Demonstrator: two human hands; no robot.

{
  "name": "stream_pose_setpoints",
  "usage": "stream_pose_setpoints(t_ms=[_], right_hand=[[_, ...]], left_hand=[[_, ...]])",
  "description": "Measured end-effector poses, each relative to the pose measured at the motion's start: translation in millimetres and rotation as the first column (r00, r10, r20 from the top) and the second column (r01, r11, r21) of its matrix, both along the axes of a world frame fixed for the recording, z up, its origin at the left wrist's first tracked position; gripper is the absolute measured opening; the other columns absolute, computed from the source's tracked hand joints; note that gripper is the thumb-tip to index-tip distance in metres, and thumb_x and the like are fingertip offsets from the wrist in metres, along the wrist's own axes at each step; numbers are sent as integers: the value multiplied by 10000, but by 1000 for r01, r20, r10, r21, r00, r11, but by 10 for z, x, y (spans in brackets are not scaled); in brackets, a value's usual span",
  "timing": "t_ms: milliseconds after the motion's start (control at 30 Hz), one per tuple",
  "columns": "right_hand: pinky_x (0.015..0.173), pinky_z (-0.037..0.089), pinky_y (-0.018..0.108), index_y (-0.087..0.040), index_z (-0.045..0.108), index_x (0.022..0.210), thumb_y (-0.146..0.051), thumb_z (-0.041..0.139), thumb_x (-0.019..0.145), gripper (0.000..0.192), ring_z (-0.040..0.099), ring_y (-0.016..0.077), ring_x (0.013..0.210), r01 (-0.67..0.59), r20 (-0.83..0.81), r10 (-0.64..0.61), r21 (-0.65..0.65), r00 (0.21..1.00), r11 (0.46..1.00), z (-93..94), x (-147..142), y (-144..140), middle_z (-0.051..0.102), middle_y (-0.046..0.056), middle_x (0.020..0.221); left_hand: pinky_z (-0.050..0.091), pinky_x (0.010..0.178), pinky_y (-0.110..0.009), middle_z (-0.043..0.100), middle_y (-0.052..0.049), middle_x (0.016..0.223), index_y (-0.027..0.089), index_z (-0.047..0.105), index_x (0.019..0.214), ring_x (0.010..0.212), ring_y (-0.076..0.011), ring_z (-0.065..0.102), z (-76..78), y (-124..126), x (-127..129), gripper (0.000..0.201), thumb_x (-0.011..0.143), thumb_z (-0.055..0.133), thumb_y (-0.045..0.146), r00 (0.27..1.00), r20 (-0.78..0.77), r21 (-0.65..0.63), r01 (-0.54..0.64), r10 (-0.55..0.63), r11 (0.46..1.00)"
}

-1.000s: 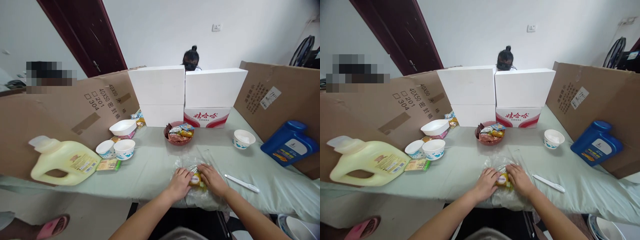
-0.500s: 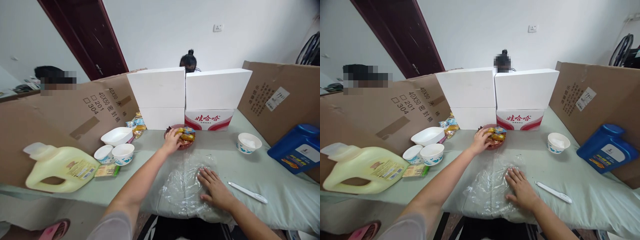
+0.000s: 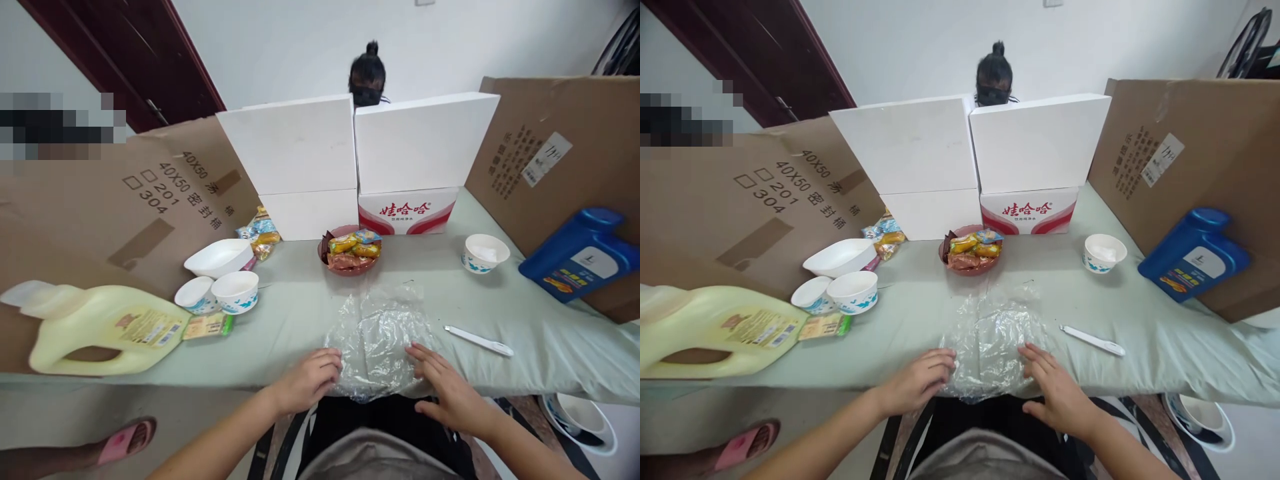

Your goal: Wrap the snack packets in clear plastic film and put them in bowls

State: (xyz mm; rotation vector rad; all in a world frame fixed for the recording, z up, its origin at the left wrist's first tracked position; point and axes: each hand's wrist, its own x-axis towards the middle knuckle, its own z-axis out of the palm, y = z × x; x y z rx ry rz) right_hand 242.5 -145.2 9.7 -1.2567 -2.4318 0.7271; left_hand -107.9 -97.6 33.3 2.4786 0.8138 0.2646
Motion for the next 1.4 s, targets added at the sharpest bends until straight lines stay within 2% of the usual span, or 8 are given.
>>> stream_pose_setpoints(t_ms=[67, 133, 300, 467, 700, 967, 1200, 1400], right_hand=[[1118, 280, 527, -156, 478, 1305, -386, 732, 713, 684, 241, 319, 1410, -19, -10, 19, -10, 1000, 1000, 19, -128, 31, 397, 179, 1460], [1127, 223, 562, -174, 431, 1368, -388, 757, 667, 802, 252, 337, 1402, -102, 1, 102, -26, 995, 994, 49, -243, 45, 451, 164, 1422], [1083, 313, 491, -220, 629, 916, -106, 541, 724, 240, 478, 251, 1249, -104, -65, 102, -30, 993, 994, 115, -247, 20, 623, 67, 1200], [841, 495, 365, -218, 539, 758, -232, 562, 753, 28, 626, 205, 931, 79, -304, -166, -279, 938, 957, 120, -30, 248, 680, 59, 986], [507, 472, 277, -230, 485, 830, -514, 515, 748, 297, 646, 178, 623, 335, -426, -564, -500, 708, 799, -206, -176, 931, 626, -3, 697], [579, 489, 300, -257, 503, 1165, -329, 574, 723, 454, 546, 105, 478, 461, -401, -590, -376, 701, 804, -305, -277, 1130, 582, -52, 783], [504, 468, 279, -202, 562, 1031, -471, 560, 738, 398, 531, 124, 476, 369, -416, -547, -435, 727, 821, -287, -167, 1166, 533, -61, 613], [431, 402, 233, -212, 541, 1052, -444, 547, 695, 426, 555, 124, 531, 333, -426, -555, -491, 714, 805, -334, -131, 1090, 543, -46, 694]], left_hand=[[435, 958, -328, 665, -51, 996, 218, 600, 877, 1054, -185, 589, 61, -44, 63, 182, 880, 448, 117, 1000, 25, -40, -14, 15, 999], [478, 792, -268, 661, -23, 862, 221, 589, 876, 850, -163, 630, 136, -86, 131, 151, 874, 459, 146, 998, -24, -138, -65, 62, 988], [398, 520, -188, 597, 49, 679, 219, 547, 891, 536, -108, 584, 202, -26, 173, 133, 871, 421, 182, 972, -98, -484, -232, 212, 844], [424, 605, -213, 616, 28, 714, 204, 558, 814, 632, -131, 579, 108, 342, 194, 72, 812, 487, 210, 903, 18, -358, -395, 429, 846], [424, 651, -232, 639, 17, 740, 199, 577, 946, 664, -141, 585, -57, 783, 357, 158, 802, 519, 168, 802, 39, -195, -579, 596, 792], [436, 728, -261, 652, 7, 784, 217, 593, 966, 753, -162, 620, -181, 777, 302, 186, 801, 550, 143, 739, 1, -137, -668, 674, 732], [424, 547, -207, 624, 56, 660, 186, 564, 980, 549, -117, 597, -231, 559, 230, 209, 781, 556, 123, 764, -35, -255, -630, 644, 734], [432, 669, -244, 650, 29, 708, 213, 602, 893, 701, -161, 630, -214, 551, 282, 203, 738, 599, 83, 752, -30, -153, -655, 659, 740]])
